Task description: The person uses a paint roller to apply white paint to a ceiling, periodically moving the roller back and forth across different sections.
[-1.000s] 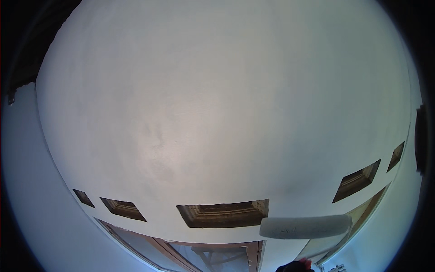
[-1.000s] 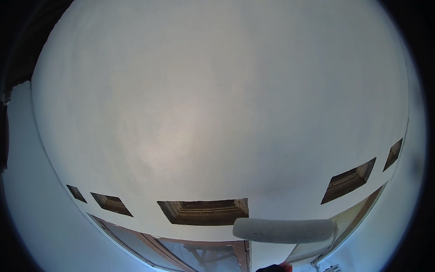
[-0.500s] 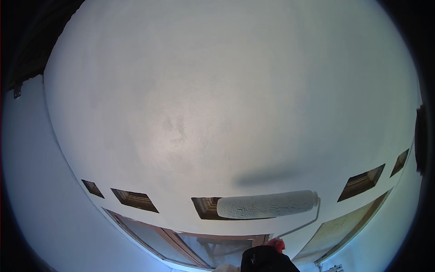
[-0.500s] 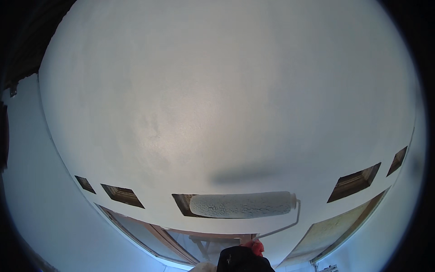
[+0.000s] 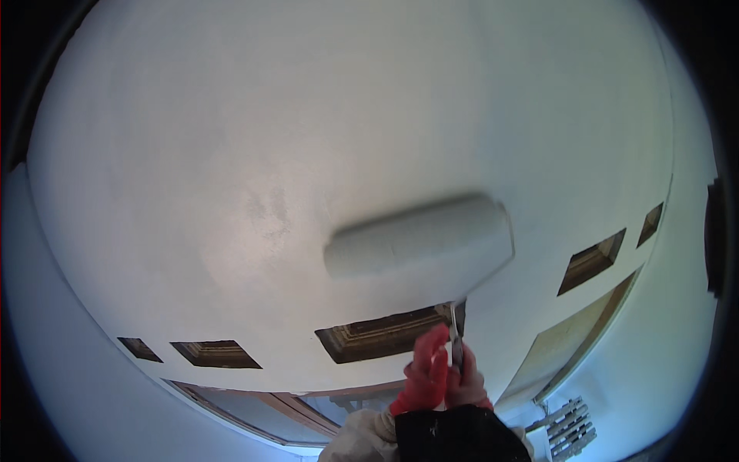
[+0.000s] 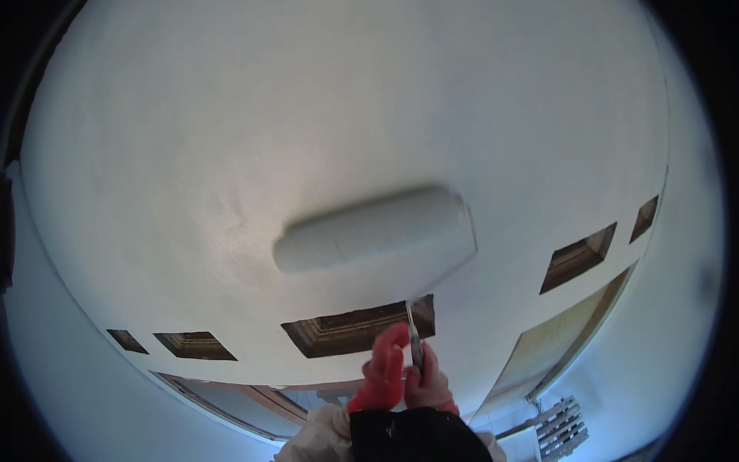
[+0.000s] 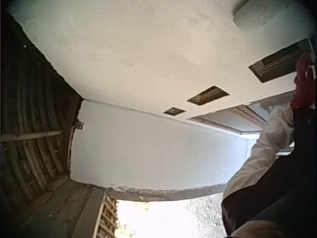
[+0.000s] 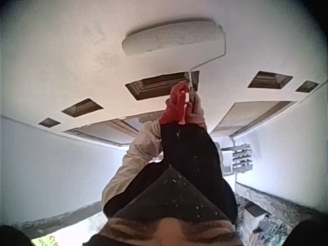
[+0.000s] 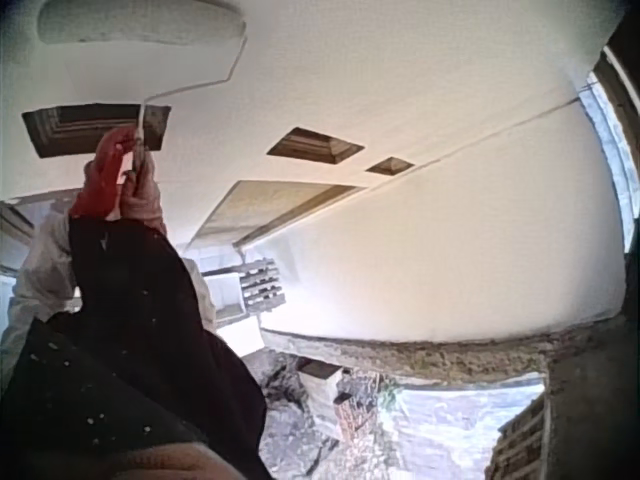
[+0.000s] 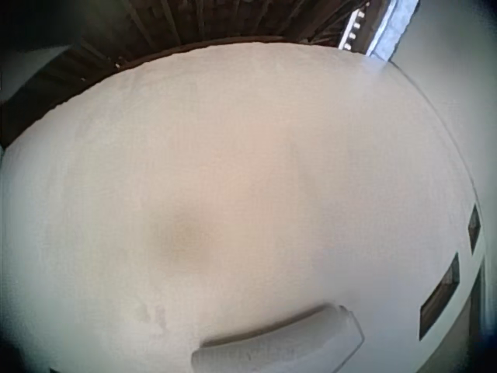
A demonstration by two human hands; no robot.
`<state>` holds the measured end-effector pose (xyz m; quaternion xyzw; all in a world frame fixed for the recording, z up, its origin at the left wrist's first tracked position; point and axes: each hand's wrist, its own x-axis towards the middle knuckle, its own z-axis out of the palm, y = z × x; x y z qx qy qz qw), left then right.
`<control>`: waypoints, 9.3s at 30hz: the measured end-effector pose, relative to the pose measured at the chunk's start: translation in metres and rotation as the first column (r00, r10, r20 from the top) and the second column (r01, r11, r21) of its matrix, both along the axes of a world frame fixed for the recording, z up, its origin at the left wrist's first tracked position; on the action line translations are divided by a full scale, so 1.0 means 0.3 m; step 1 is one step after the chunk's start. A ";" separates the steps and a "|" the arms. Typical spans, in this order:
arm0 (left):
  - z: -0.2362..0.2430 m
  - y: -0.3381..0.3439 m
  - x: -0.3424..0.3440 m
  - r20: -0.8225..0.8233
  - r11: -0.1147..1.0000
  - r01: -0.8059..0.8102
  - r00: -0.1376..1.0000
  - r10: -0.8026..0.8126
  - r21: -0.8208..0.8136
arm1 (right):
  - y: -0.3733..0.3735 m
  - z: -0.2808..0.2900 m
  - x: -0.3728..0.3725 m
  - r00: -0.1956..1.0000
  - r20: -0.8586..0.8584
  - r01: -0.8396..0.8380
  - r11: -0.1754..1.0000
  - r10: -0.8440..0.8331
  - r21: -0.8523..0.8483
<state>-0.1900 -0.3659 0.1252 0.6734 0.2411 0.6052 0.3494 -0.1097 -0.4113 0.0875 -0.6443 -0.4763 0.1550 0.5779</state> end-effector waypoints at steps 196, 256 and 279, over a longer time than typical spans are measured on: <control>0.409 -0.081 -0.229 -0.078 0.835 0.294 0.953 -0.292 0.465 | 0.159 1.960 0.100 0.890 0.429 -0.084 0.866 -0.157 0.493; 0.042 -0.162 -0.275 -0.342 0.895 0.439 0.855 -0.390 0.076 | -0.165 -0.045 -0.101 0.955 -0.148 -0.224 0.949 0.259 0.220; 0.630 -0.003 -0.417 -0.264 0.731 0.333 0.941 -0.214 0.595 | 0.238 2.118 0.139 0.514 0.413 0.100 0.531 -0.752 0.841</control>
